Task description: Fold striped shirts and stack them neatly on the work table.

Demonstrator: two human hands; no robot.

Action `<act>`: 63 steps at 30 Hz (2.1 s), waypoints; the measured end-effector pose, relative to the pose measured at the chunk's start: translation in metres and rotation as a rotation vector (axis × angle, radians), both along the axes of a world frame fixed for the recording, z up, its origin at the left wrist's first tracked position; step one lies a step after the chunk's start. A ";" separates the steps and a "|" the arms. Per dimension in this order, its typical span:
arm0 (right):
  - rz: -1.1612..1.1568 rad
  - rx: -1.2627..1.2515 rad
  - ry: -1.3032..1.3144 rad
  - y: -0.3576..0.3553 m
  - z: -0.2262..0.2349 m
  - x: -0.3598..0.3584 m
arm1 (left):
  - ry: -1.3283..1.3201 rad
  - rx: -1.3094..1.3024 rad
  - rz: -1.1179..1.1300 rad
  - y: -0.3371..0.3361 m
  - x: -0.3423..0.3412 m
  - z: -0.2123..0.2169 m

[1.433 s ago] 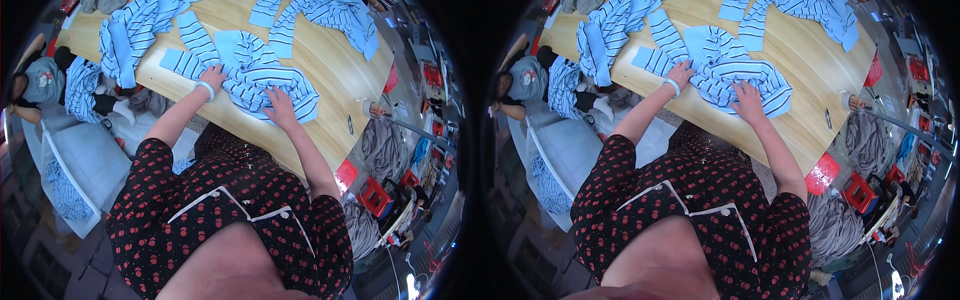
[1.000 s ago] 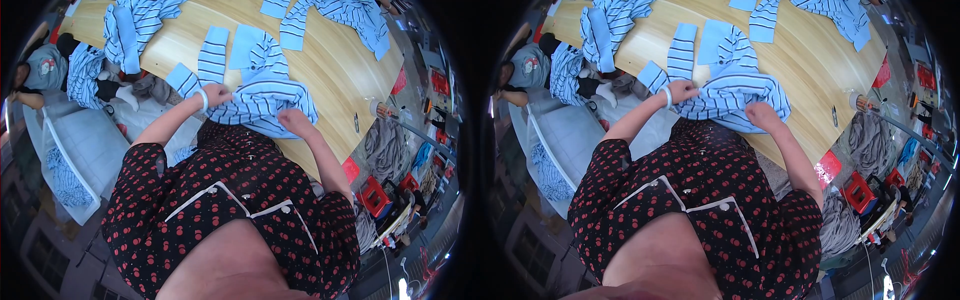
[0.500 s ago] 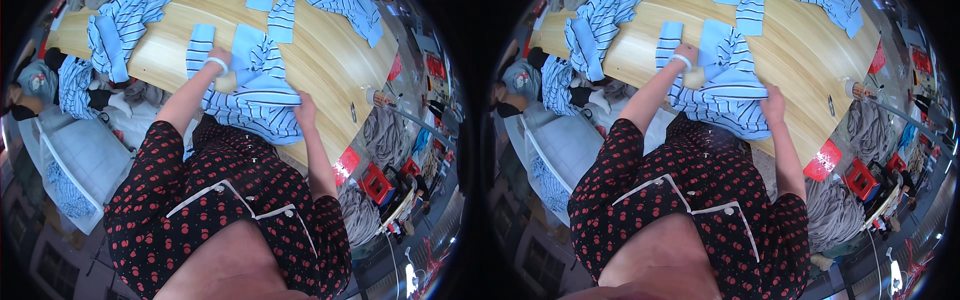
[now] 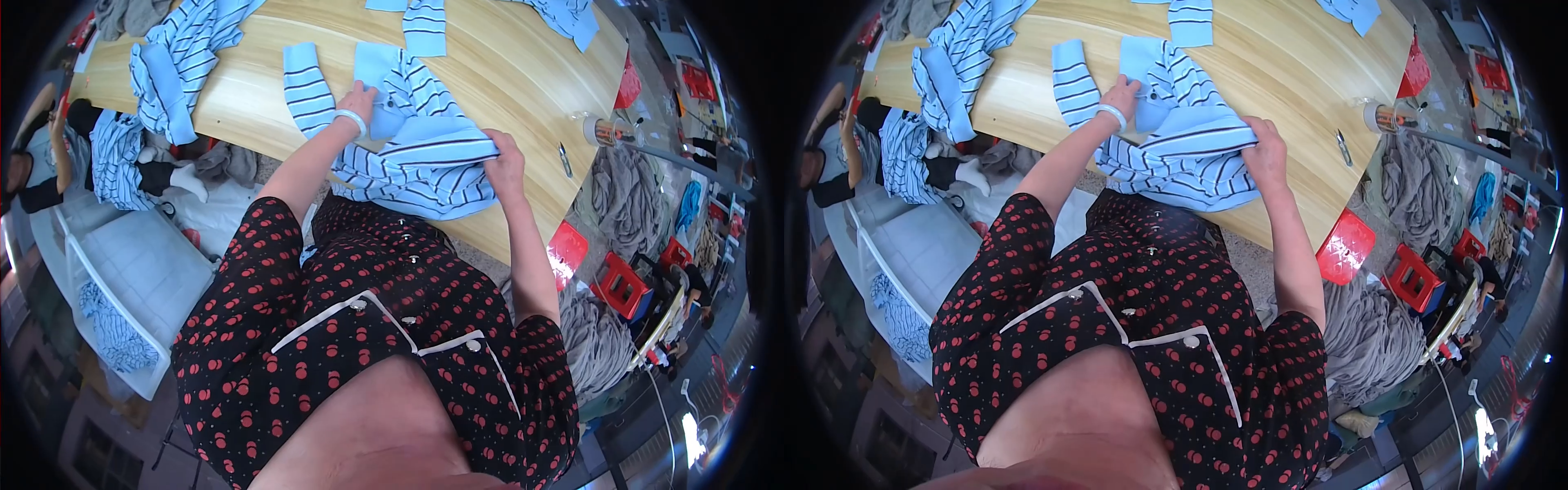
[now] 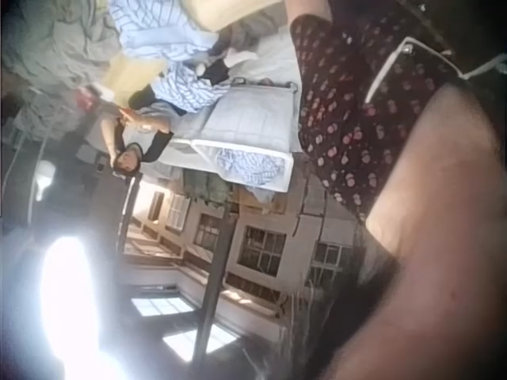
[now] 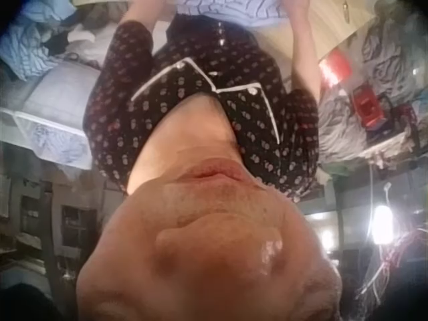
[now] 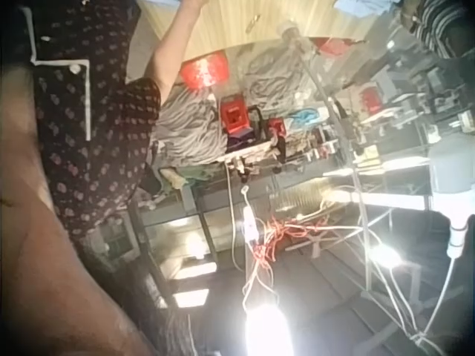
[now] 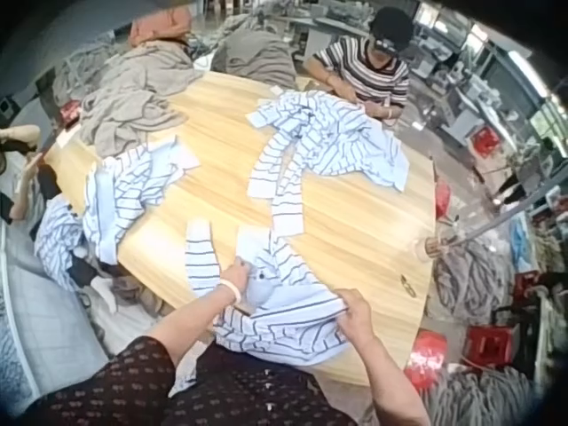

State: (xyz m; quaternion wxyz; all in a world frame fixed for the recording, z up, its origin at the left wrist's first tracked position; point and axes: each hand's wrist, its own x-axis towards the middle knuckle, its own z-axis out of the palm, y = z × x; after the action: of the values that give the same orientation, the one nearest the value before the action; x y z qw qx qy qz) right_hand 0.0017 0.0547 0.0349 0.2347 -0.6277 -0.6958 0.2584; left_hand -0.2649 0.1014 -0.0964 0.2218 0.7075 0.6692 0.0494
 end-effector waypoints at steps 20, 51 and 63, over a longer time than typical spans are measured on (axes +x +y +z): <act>-0.258 0.106 -0.677 0.046 -0.159 0.264 | -0.183 0.270 0.394 -0.056 -0.004 0.021; -0.261 -0.837 1.020 -0.020 -0.033 0.025 | -0.746 -0.332 0.554 -0.050 0.002 0.008; -0.288 -0.993 0.915 -0.028 -0.045 -0.086 | -1.448 -0.714 0.671 -0.019 -0.018 0.006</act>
State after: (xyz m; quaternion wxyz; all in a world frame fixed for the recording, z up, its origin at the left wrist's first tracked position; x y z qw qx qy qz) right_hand -0.0839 0.0271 -0.0096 0.2214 -0.5748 -0.2358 0.7517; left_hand -0.2825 0.0826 -0.0909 0.7744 0.1564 0.5123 0.3368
